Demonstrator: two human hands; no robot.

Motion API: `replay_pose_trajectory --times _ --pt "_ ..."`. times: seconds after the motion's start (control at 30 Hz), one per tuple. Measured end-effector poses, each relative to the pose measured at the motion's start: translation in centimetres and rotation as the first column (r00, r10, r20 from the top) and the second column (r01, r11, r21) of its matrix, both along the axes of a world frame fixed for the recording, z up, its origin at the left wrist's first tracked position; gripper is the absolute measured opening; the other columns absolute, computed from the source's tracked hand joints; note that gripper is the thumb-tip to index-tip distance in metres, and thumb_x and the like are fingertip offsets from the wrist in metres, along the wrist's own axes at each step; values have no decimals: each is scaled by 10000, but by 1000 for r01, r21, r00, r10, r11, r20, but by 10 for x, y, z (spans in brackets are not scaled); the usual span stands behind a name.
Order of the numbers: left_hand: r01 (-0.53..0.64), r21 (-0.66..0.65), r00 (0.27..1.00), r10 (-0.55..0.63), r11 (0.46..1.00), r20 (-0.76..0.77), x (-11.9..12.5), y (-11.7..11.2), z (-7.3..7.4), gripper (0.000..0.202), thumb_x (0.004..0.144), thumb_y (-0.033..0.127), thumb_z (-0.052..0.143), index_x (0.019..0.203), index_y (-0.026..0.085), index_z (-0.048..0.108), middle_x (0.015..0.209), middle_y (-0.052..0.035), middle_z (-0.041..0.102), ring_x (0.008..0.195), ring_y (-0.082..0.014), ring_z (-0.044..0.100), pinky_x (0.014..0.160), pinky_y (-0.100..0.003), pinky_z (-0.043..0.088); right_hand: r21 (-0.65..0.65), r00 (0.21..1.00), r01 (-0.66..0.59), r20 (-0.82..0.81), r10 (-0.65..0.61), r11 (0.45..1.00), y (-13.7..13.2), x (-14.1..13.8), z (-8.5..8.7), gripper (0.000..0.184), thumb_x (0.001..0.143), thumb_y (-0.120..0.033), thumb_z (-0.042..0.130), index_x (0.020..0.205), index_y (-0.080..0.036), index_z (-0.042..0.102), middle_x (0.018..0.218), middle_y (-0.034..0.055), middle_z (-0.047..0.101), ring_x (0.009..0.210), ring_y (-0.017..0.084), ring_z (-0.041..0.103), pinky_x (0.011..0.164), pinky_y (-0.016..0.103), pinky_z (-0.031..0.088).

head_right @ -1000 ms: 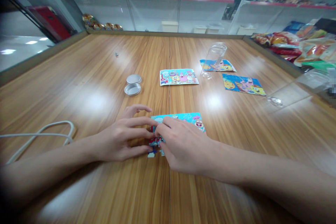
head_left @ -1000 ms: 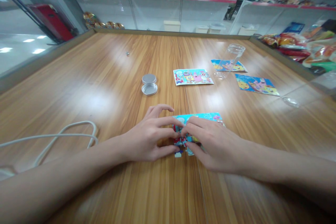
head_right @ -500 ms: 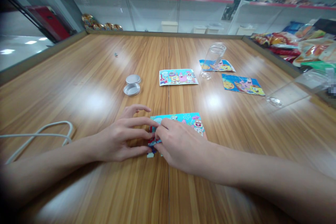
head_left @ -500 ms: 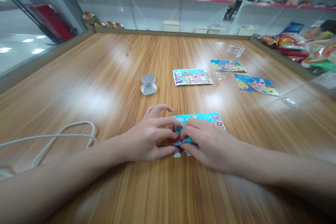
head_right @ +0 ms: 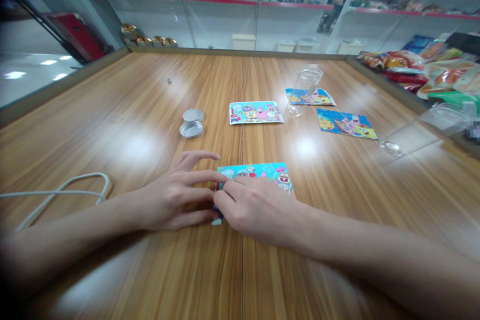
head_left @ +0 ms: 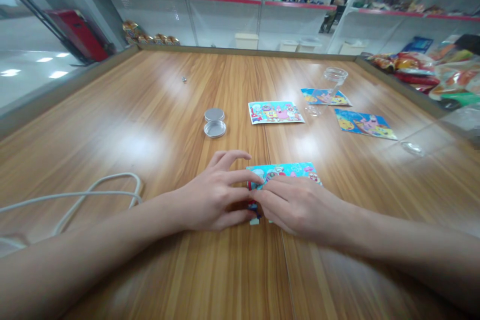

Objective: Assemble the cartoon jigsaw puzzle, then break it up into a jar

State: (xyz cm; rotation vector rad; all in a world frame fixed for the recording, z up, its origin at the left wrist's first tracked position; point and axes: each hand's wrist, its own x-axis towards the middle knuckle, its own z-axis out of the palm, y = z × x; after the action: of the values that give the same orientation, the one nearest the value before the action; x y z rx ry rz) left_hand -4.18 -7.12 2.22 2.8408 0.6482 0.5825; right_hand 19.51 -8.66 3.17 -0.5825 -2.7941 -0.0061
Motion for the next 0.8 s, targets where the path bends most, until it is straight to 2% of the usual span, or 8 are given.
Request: replay_pose_trajectory --times 0.07,0.13,0.23,0.3,0.43,0.57,0.63,0.8 --pt "1 4 1000 -1 1000 0 -1 1 -1 173 896 357 683 1013 247 746 1277 -44 670 1352 -393 381 1073 -578 337 -50 995 37 -95 -41 998 2 3 3 186 968 -124 494 900 -112 666 837 81 668 752 178 613 656 301 440" --pt "0 14 1000 0 1000 9 -1 1 -2 199 889 368 694 1044 253 740 1279 -49 671 1346 -390 391 1069 -576 334 -131 977 145 -141 -163 981 3 5 7 164 947 -136 519 892 -118 673 800 63 663 730 164 604 652 290 422" --pt "-1 32 1000 0 999 24 -2 1 -3 227 880 387 704 1059 251 739 1268 -55 678 1332 -391 398 1057 -576 331 -283 934 327 -50 -355 902 5 5 13 136 865 -126 579 757 -139 661 679 23 632 607 124 544 594 272 365" --pt "-1 35 1000 0 999 21 -2 1 -3 214 878 380 704 1039 245 743 1253 -58 684 1332 -396 393 1048 -576 333 -384 923 363 25 -383 849 6 2 16 174 847 -133 584 687 -149 649 620 8 619 553 104 513 560 260 334" --pt "-5 35 1000 4 999 21 -2 1 -2 178 870 355 713 1007 247 747 1237 -58 688 1335 -387 395 1044 -563 343 -522 945 295 35 -325 801 12 2 24 253 930 -145 502 788 -168 711 678 14 669 583 104 553 559 241 352" --pt "-4 39 1000 3 999 30 -2 1 -3 188 866 361 723 1013 246 750 1223 -62 695 1331 -375 405 1052 -558 340 -497 986 124 -36 -163 859 20 11 29 242 907 -85 541 998 -188 739 879 50 703 779 146 631 678 255 442" --pt "-5 35 1000 4 999 27 -2 1 -3 164 866 360 723 984 250 753 1227 -56 692 1337 -378 400 1049 -557 339 -490 997 52 -26 -74 870 20 14 27 208 920 -123 582 1043 -193 735 953 66 690 848 161 638 735 275 473" --pt "-7 24 1000 6 1000 20 -1 1 -2 164 877 346 705 995 242 750 1262 -53 679 1325 -386 400 1039 -556 340 -377 999 34 48 -17 925 12 9 17 144 946 -252 622 958 -151 724 967 89 677 873 189 630 748 313 495"
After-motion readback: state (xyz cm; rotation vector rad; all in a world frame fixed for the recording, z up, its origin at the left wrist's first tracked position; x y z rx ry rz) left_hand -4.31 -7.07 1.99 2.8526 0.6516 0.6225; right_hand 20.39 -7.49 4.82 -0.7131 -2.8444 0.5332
